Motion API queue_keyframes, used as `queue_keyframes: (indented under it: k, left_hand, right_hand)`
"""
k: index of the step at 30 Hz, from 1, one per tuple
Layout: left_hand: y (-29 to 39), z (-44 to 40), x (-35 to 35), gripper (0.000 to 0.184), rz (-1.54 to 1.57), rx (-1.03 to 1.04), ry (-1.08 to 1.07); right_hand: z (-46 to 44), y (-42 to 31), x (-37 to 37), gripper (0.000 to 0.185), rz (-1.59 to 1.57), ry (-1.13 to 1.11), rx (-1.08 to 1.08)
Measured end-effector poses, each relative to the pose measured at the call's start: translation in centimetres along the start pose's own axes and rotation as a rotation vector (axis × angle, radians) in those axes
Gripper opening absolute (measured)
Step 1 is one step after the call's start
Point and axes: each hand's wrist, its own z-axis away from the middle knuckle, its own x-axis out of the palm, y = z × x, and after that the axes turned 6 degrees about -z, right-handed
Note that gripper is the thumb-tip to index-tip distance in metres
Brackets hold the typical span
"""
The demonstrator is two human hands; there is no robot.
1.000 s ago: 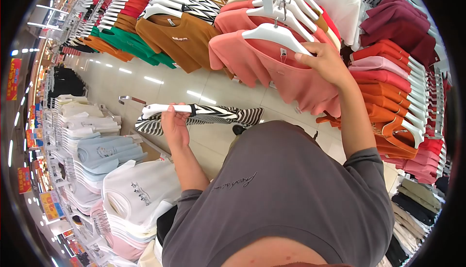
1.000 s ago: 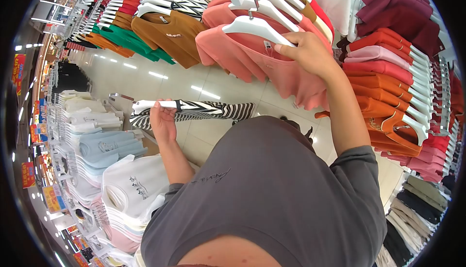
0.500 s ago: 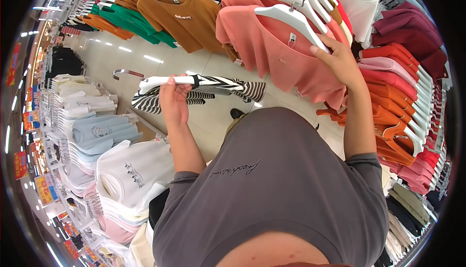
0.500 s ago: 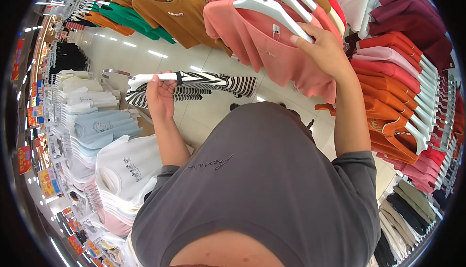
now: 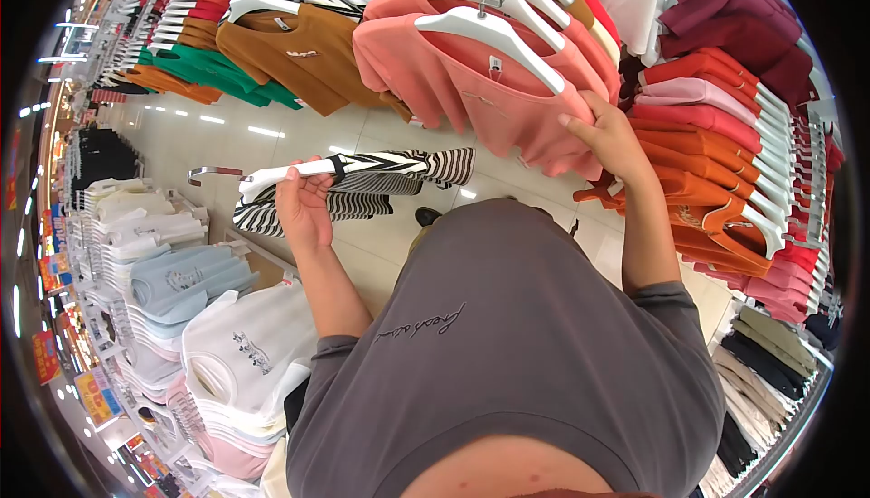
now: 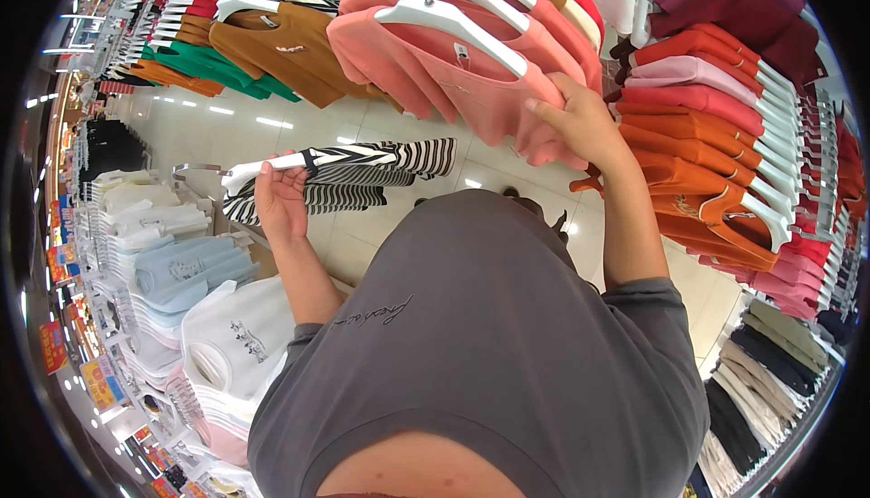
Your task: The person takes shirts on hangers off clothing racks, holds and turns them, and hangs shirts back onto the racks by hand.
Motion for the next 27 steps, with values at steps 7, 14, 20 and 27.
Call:
queue_keyframes:
  k: [7, 14, 20, 27]
  left_hand:
    - [-0.2, -0.1, 0.4, 0.028, 0.003, 0.007, -0.021]
    - [-0.2, 0.0, 0.2, 0.029, -0.002, 0.002, -0.038]
    - [-0.1, 0.2, 1.1, 0.029, 0.0, 0.008, -0.01]
    - [-0.1, 0.3, 1.2, 0.028, 0.017, 0.003, -0.027]
  right_hand:
    - [0.1, 0.4, -0.1, 0.039, -0.013, 0.007, 0.002]
    - [0.2, 0.1, 0.0, 0.04, -0.01, 0.005, 0.017]
    - [0.5, 0.7, 0.2, 0.051, 0.011, 0.097, -0.099]
    - [1.1, 1.3, -0.2, 0.051, 0.071, 0.156, -0.103]
